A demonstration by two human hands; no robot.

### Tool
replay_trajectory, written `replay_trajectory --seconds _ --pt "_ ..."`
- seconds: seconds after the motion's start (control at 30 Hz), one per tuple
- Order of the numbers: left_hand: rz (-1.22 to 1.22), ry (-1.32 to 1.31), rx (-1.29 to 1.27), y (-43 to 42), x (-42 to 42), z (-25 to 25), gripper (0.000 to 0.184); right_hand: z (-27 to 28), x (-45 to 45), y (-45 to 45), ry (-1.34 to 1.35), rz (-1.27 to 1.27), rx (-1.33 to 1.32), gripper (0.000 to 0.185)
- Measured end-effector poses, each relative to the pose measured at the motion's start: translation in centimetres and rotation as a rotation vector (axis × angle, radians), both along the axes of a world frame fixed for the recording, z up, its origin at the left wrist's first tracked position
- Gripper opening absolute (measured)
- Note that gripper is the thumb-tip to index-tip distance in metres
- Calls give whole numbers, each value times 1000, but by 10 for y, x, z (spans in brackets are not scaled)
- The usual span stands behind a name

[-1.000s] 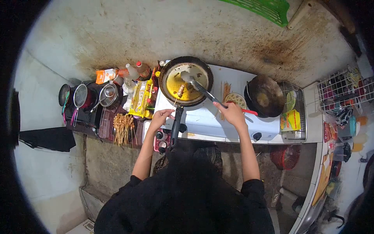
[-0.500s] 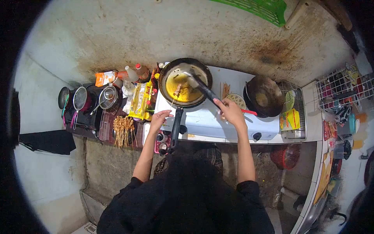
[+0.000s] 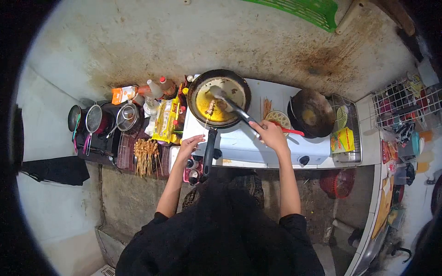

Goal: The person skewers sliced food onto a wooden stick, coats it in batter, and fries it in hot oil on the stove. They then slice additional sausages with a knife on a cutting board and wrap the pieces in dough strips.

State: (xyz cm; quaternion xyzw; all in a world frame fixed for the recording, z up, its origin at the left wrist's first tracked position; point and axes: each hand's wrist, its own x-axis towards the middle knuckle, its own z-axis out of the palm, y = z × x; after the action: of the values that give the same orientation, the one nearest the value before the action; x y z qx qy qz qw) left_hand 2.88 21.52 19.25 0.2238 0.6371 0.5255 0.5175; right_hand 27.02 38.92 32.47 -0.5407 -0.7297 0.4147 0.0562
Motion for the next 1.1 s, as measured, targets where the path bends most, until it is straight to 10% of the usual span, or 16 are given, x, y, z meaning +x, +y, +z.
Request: replay_trajectory --seconds 0.7,1.1 --pt "191 -229 68 2 4 -11 25 22 -9 4 -92 62 -39 59" --pt "168 218 131 -1 5 -11 25 21 -4 3 -62 40 -46 63"
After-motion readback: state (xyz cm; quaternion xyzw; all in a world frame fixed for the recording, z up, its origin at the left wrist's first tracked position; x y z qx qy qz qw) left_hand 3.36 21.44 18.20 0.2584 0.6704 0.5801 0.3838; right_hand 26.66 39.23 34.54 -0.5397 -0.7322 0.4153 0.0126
